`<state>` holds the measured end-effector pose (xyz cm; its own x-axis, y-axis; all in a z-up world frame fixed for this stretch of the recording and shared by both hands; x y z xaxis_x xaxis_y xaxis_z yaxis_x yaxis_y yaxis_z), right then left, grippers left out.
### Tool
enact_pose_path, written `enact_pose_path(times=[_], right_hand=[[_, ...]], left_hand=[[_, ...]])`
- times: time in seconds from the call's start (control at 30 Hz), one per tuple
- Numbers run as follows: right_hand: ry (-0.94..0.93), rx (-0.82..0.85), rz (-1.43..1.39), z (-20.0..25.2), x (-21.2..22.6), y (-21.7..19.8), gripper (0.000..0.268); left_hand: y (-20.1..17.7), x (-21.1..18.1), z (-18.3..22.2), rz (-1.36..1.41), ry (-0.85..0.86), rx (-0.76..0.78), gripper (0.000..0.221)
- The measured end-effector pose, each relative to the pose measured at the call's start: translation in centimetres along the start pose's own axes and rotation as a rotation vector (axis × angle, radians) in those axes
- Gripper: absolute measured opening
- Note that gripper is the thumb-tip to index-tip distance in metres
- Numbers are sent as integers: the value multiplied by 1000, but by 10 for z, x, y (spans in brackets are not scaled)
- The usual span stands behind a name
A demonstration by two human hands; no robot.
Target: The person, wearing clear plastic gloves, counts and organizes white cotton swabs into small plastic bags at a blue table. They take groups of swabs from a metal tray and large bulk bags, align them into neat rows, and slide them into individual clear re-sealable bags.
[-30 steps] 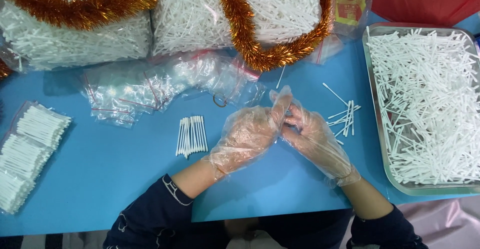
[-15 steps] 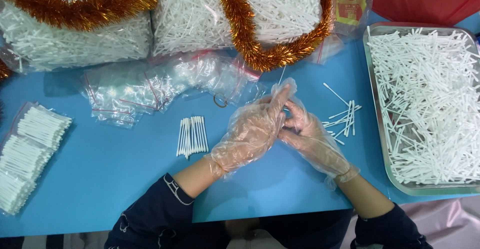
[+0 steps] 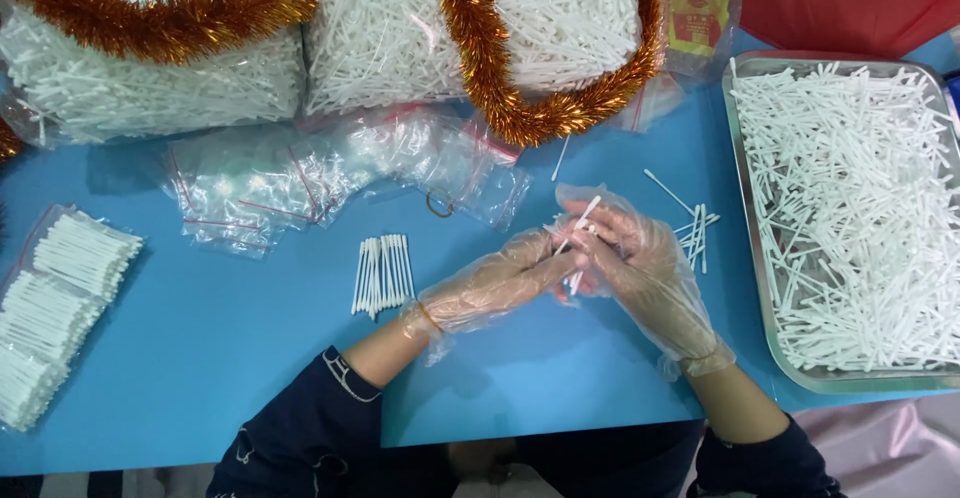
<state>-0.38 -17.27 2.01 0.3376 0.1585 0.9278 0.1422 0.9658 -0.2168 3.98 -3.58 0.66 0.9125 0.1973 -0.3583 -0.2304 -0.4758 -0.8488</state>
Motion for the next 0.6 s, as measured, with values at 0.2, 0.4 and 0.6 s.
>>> enact_pose_path(times=[0.2, 0.4, 0.6], right_hand=[[-177, -13, 232, 0, 14, 5, 24], [-502, -94, 424, -14, 1, -23, 19], [-567, -224, 1314, -29, -48, -10, 18]], left_hand=[[13, -4, 4, -251, 115, 68, 57], [30, -7, -2, -501, 228, 135, 54], [42, -2, -4, -760, 339, 194, 52]])
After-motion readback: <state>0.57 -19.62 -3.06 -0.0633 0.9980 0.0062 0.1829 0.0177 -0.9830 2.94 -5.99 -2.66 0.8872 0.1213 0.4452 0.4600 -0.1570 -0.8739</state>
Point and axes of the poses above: each hand's wrist, its own z-axis away from the middle knuckle, its own y-axis out of the palm, x = y × z, the point moved 7 cm from there along -z, towards the middle knuckle, and after that the axes turned 14 degrees about y, right-handed, at the moved point
